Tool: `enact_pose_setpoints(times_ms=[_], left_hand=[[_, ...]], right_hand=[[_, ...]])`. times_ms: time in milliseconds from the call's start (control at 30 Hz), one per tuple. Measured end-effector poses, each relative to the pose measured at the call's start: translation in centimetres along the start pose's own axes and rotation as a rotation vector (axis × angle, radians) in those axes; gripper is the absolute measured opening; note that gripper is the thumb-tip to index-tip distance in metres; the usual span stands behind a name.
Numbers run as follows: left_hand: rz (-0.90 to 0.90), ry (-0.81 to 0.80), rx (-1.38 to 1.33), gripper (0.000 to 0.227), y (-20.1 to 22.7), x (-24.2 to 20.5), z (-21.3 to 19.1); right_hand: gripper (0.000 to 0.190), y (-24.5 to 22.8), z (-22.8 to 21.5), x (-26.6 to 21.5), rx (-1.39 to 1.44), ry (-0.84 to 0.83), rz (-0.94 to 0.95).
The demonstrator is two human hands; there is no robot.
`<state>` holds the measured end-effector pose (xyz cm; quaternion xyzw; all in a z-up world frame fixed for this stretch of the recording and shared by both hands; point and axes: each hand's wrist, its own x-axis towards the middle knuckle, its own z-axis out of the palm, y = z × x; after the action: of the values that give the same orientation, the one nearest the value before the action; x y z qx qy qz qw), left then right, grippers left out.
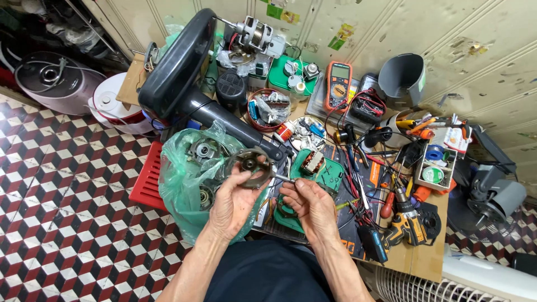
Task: The recorder is inspecting and identifying various disassembled components of an electric fan, including the motor housing and internal gears.
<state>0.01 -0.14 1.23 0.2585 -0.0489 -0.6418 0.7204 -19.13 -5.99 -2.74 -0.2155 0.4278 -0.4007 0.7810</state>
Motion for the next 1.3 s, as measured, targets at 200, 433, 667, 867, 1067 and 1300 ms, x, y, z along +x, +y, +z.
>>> enact_pose_setpoints(times_ms=[200,433,667,867,1067,1300], left_hand=[[0.0,0.067,0.062,0.06,0.7,-0.2,1.3],[-0.05,0.115,0.062,0.063,-0.1,0.4,-1.0],[-0.089,0.27,-0.091,0.059,-0.6,1.6,-1.9],[-0.17,0.353,-0.008,0.067,-0.9,3.1,-2.9],[-0.204,0.223,-0.142,0.065,-1.7,2.2,-1.2],[-0.04,0.201,0.004,0.057,-5.7,1.2,1.3]], right_hand=[[0.017,0.4,-1.1,0.6,0.063,0.01,0.064],[0.016,1.1,-1.7,1.0,0.081,0.032,0.077],[0.021,1.1,-0.6,-0.6,-0.165,-0.003,0.072],[0.035,0.9,-2.2,-2.2,-0.345,0.133,0.046],[0.042,-0.7,-7.1,-2.2,-0.278,0.238,-0.022],[0.04,-4.4,-10.4,-0.2,-0.354,0.111,-0.037]])
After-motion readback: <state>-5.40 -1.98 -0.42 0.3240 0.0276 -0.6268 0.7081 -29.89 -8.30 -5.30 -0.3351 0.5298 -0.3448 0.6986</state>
